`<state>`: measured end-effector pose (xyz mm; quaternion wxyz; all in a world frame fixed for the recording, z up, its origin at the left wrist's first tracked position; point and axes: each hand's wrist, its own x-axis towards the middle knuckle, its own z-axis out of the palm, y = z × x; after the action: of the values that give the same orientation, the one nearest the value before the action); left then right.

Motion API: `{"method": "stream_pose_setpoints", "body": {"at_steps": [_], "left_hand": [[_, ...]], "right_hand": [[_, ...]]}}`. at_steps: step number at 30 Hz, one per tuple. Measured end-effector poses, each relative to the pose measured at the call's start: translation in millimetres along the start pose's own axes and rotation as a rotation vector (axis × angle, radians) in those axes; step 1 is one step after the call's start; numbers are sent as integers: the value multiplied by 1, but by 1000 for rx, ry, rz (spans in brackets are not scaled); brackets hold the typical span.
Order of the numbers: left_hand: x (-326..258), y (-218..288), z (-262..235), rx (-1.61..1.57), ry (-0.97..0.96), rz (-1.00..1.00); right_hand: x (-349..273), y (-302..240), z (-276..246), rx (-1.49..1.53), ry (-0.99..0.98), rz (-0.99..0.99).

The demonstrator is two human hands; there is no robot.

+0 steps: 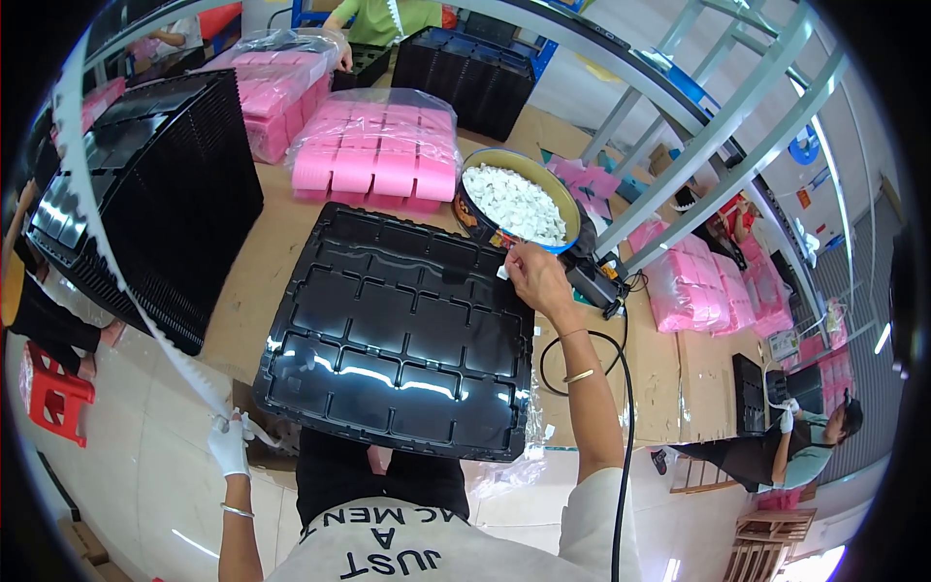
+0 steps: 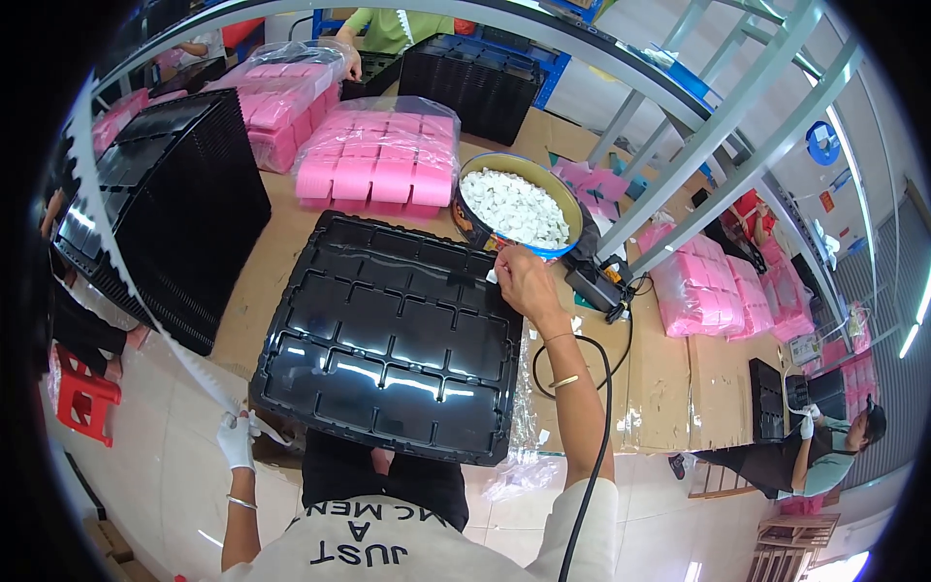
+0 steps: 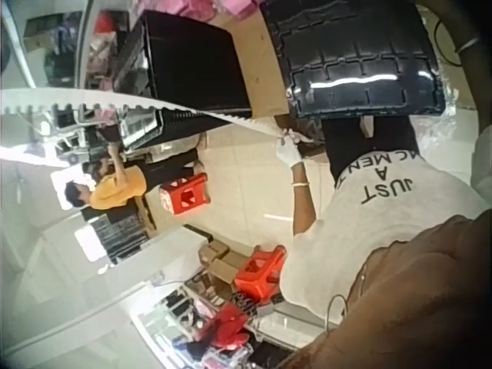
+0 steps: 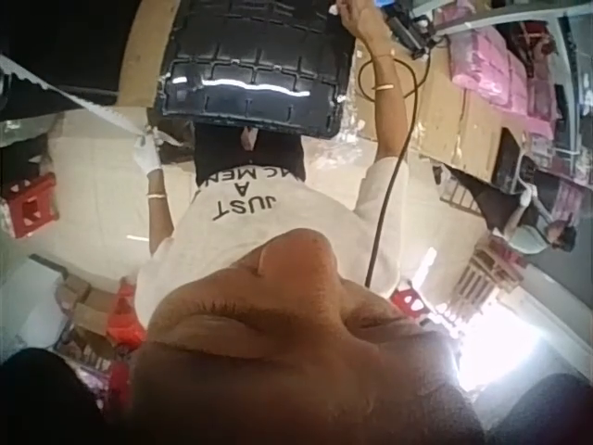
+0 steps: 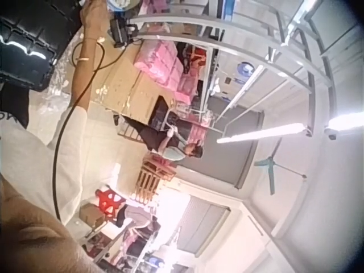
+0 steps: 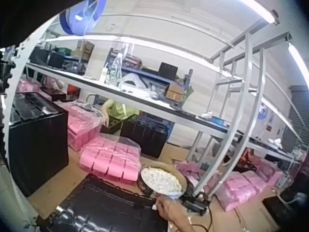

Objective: The person inserts pink foam pieces into a plastic tray and attaches a serrated plastic strip to its edge by hand.

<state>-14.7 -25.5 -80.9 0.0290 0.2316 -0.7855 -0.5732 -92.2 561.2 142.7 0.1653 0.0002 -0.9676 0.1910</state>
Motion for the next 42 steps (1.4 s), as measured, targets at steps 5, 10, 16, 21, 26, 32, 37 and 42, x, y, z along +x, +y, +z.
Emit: {"method": "stream_pose_setpoints", "body": {"at_steps": [5,10,16,21,26,32,37,42], "left_hand": [[6,12,10,-7,-16,11],[19,0,21,52,-56,15],[15,11,23,-57,-76,-20],[-6,51,16,-3,-17,48],[-44,114,-13,-127,268,239],[-108,259,45,-172,-124,775],[-33,320,120,-109,-360,959],[131,324,196,49,-198,799]], "right_hand": [[4,3,-1,-43,22,-76],[6,5,1,-87,26,-143],[-5,-2,1,-106,-9,-227],[-9,3,6,-95,54,-216],[-1,5,-10,181,194,-55],[57,61,-4,39,553,-20],[87,111,21,-174,542,284],[110,130,45,-179,451,344]]}}
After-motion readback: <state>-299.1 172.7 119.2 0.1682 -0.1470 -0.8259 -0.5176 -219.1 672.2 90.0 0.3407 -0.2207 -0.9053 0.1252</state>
